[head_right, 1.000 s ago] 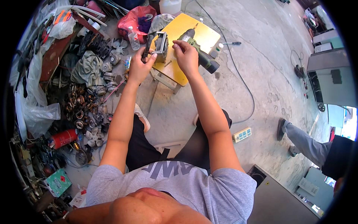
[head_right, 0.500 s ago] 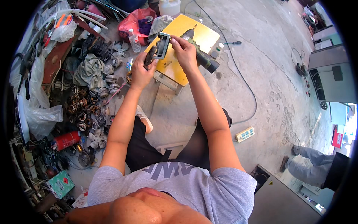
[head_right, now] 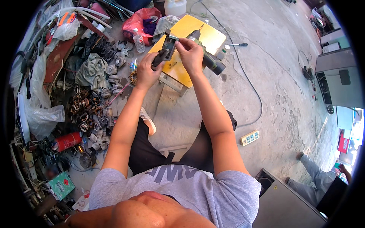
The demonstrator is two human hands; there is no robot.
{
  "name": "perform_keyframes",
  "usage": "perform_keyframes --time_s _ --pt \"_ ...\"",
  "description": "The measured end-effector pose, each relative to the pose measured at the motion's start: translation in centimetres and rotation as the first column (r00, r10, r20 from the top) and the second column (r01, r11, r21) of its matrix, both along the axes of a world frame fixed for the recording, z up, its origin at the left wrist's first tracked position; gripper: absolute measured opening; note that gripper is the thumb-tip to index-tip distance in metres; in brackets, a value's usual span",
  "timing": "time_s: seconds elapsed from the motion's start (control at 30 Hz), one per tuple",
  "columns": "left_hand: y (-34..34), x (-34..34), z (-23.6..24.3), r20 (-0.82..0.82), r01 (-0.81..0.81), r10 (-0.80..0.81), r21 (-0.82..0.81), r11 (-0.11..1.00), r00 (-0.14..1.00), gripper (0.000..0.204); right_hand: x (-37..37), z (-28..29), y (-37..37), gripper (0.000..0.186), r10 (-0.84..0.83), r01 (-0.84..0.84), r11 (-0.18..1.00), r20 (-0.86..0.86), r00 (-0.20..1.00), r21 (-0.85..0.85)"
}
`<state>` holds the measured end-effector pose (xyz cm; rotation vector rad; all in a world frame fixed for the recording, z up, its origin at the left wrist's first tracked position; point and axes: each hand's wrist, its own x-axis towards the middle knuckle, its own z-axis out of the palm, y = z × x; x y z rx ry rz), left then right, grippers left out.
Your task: The person assembles a fan motor by attaching a metal casing over the internal components and securing it with screws using a power drill.
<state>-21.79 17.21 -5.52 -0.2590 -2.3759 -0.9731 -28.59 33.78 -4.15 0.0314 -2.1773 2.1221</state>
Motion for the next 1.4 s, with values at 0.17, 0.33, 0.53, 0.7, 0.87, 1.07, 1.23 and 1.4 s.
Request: perform_keyframes --time_s 0.17,0.33,0.53,0.7,0.87,1.07,1.23,1.4 --pt "0.4 0.9 0.9 0.14 -0.009 -0.025 0.239 0.971 0.99 0.031 0.2 0.2 0.1 0.028 -0.016 0.016 0.999 -0.003 1.0 0.044" --pt "0.7 1.6 1.2 0.413 -0.166 -0.11 0.576 0.8 0.904 0.023 0.2 0.2 0.0 0.028 -0.006 0.006 0.997 0.004 1.0 0.074" --pt "0.6 1.0 0.7 0.414 -0.261 -0.194 0.808 0.528 0.889 0.021 1.0 0.4 -0.5 0.026 0.006 -0.002 0.995 -0.036 0.999 0.099" --pt "0.0 0.8 1.1 0.486 -0.339 -0.165 0.777 0.53 0.858 0.032 2.9 1.4 -1.3 0.027 0.022 -0.008 0.986 -0.084 0.996 0.167" --pt "0.4 1.3 1.9 0.359 -0.257 -0.177 0.867 0.428 0.916 0.038 4.7 1.9 -1.9 0.024 0.035 0.029 0.964 -0.238 0.971 0.263" --pt "1.1 1.2 2.7 0.217 -0.147 -0.139 0.906 0.398 0.966 0.032 5.6 1.4 -2.8 0.019 0.053 0.056 0.955 -0.353 0.934 0.293" --pt "0.5 1.0 1.7 0.257 -0.191 -0.098 0.88 0.434 0.961 0.024 5.8 1.3 -3.0 0.014 0.092 0.033 0.948 -0.373 0.923 0.316" --pt "0.5 1.2 2.1 0.302 -0.255 -0.019 0.833 0.491 0.953 0.021 5.5 1.0 -3.0 0.015 0.1 -0.028 0.969 -0.289 0.952 0.244"
